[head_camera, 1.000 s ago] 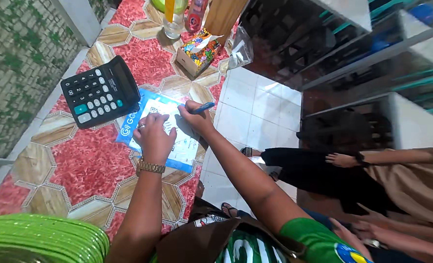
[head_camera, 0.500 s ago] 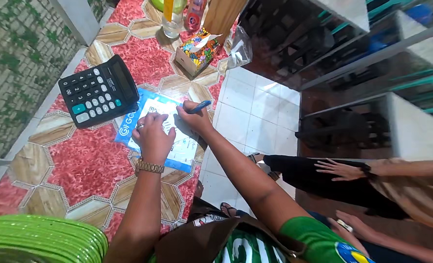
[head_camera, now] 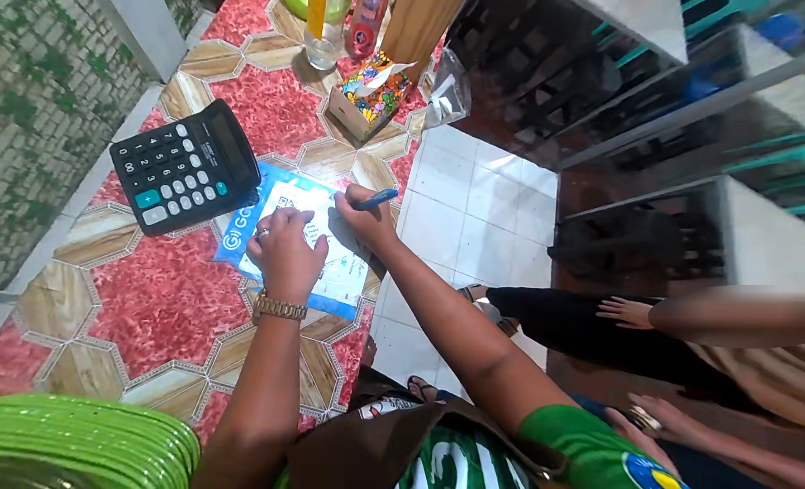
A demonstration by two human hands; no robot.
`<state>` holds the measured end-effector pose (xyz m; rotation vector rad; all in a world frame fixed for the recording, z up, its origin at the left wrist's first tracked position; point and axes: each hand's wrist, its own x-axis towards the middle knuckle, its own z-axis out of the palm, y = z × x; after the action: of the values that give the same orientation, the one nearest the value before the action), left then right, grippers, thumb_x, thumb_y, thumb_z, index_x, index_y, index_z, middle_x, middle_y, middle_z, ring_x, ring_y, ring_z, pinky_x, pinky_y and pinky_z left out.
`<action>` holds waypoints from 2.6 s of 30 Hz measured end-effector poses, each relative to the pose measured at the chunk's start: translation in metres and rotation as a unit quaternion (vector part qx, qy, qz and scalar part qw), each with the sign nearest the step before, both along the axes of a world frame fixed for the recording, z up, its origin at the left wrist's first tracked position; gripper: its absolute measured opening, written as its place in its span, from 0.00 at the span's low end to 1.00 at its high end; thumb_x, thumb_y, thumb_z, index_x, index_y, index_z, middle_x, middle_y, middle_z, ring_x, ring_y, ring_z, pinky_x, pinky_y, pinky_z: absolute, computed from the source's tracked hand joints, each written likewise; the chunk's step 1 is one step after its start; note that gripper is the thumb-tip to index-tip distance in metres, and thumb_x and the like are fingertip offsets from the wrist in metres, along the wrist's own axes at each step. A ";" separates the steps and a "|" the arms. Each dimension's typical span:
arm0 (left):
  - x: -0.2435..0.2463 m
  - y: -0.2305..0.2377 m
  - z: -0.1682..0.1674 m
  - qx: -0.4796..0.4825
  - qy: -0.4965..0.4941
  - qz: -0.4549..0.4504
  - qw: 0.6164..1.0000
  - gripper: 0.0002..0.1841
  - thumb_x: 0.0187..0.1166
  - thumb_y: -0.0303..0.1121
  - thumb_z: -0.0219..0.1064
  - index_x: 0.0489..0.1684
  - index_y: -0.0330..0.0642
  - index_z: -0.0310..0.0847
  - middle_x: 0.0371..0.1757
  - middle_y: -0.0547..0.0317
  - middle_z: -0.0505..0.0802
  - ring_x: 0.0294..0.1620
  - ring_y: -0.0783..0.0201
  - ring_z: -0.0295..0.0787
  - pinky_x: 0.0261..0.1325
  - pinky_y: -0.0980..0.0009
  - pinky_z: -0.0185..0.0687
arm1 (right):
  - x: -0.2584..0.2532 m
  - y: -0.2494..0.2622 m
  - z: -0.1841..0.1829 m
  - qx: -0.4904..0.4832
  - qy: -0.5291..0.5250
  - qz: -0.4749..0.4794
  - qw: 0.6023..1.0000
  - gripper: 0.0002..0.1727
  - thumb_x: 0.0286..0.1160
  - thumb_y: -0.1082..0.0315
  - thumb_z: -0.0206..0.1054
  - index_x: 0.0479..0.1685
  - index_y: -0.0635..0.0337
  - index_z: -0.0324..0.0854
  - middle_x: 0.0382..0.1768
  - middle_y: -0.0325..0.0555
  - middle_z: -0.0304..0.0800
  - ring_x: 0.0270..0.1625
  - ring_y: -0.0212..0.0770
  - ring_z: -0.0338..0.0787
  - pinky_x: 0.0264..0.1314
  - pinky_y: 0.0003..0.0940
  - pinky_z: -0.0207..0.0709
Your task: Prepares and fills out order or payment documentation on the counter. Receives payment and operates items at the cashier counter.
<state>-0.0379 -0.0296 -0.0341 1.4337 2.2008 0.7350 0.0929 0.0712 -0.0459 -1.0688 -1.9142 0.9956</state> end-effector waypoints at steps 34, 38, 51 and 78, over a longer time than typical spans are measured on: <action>0.000 0.000 0.001 -0.002 0.001 -0.001 1.000 0.21 0.68 0.39 0.79 0.61 0.51 0.90 0.69 0.49 0.85 0.78 0.39 0.70 0.71 0.29 0.58 | -0.004 0.002 0.004 -0.033 0.017 -0.011 0.999 0.21 0.80 0.69 0.65 0.15 0.56 0.68 0.14 0.33 0.66 0.18 0.25 0.66 0.23 0.22 0.60; 0.001 0.000 0.000 -0.001 0.002 0.001 1.000 0.21 0.68 0.39 0.79 0.61 0.51 0.90 0.69 0.50 0.86 0.77 0.40 0.71 0.71 0.29 0.58 | -0.005 0.002 0.004 -0.026 -0.017 -0.008 0.999 0.21 0.80 0.68 0.65 0.14 0.56 0.67 0.15 0.35 0.66 0.19 0.28 0.67 0.24 0.26 0.61; 0.001 0.000 0.001 -0.008 -0.002 0.000 1.000 0.20 0.69 0.39 0.78 0.62 0.52 0.90 0.69 0.51 0.85 0.77 0.40 0.70 0.70 0.30 0.59 | -0.005 0.003 0.001 -0.006 -0.029 -0.019 0.999 0.21 0.79 0.69 0.64 0.13 0.55 0.66 0.14 0.34 0.65 0.18 0.28 0.66 0.23 0.25 0.60; -0.002 0.000 0.001 -0.014 0.002 -0.025 1.000 0.31 0.58 0.46 0.85 0.66 0.52 0.87 0.71 0.51 0.84 0.79 0.38 0.69 0.72 0.28 0.56 | 0.013 -0.012 0.010 -0.095 0.136 -0.004 0.986 0.17 0.90 0.60 0.56 0.30 0.55 0.79 0.19 0.31 0.79 0.17 0.23 0.75 0.22 0.20 0.72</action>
<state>-0.0400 -0.0298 -0.0331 1.4721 2.1605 0.6828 0.1058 0.0594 -0.0362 -0.9873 -1.6173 1.2708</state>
